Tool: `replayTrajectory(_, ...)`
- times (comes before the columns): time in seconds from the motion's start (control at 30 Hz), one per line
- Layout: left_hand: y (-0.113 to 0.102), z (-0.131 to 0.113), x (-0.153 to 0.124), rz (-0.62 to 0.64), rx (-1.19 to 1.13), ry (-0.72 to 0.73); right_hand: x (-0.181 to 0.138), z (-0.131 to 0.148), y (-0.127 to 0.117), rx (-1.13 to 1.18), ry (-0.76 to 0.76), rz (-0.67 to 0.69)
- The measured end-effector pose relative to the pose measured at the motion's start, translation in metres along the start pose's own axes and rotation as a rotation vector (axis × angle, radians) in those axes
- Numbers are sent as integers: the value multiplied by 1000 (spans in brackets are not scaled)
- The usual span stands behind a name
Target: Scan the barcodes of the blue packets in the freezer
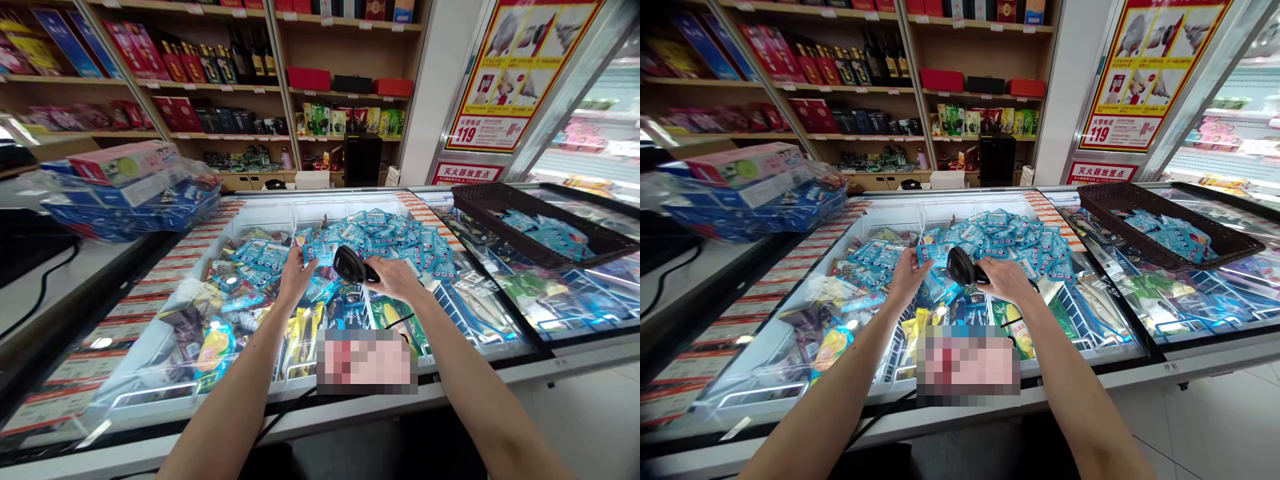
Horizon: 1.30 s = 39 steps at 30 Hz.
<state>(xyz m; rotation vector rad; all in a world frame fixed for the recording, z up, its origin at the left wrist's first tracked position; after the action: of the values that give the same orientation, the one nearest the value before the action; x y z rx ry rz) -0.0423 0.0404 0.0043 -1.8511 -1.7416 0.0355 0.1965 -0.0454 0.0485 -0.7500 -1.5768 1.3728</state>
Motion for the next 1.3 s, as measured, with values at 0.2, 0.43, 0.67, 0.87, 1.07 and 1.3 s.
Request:
replayTrajectory(0.2,-3,-13,-4,-90,135,37,0,-3,2,0,5,-19)
replayTrajectory(0.43,-28,-29,-9,-281,631,-16,0,-6,-1,-14,71,-9)
replayTrajectory(0.67,-32,-41,-22,-274,835,85,-1,-5,-2,-13,98,-8)
replayTrajectory(0.87,-9,-27,-17,97,909,247,0,-8,0,-9,115,5)
replayTrajectory(1.07,-22,-13,-9,88,932,221,0,-11,1,-16,123,-3)
replayTrajectory(1.3,-41,-2,-5,58,916,171,0,-15,1,-12,171,-12)
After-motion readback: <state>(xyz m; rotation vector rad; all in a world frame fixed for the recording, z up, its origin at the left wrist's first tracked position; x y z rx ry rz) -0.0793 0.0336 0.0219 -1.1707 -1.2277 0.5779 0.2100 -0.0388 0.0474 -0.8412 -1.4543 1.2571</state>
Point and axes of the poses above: each hand's wrist, its own x-axis towards the middle knuckle, its own y-axis out of the palm, z = x × y, the point moved 3 cm from there along x, towards the middle knuckle, and after that the axes turned 4 degrees about z, right-handed, at the moved point
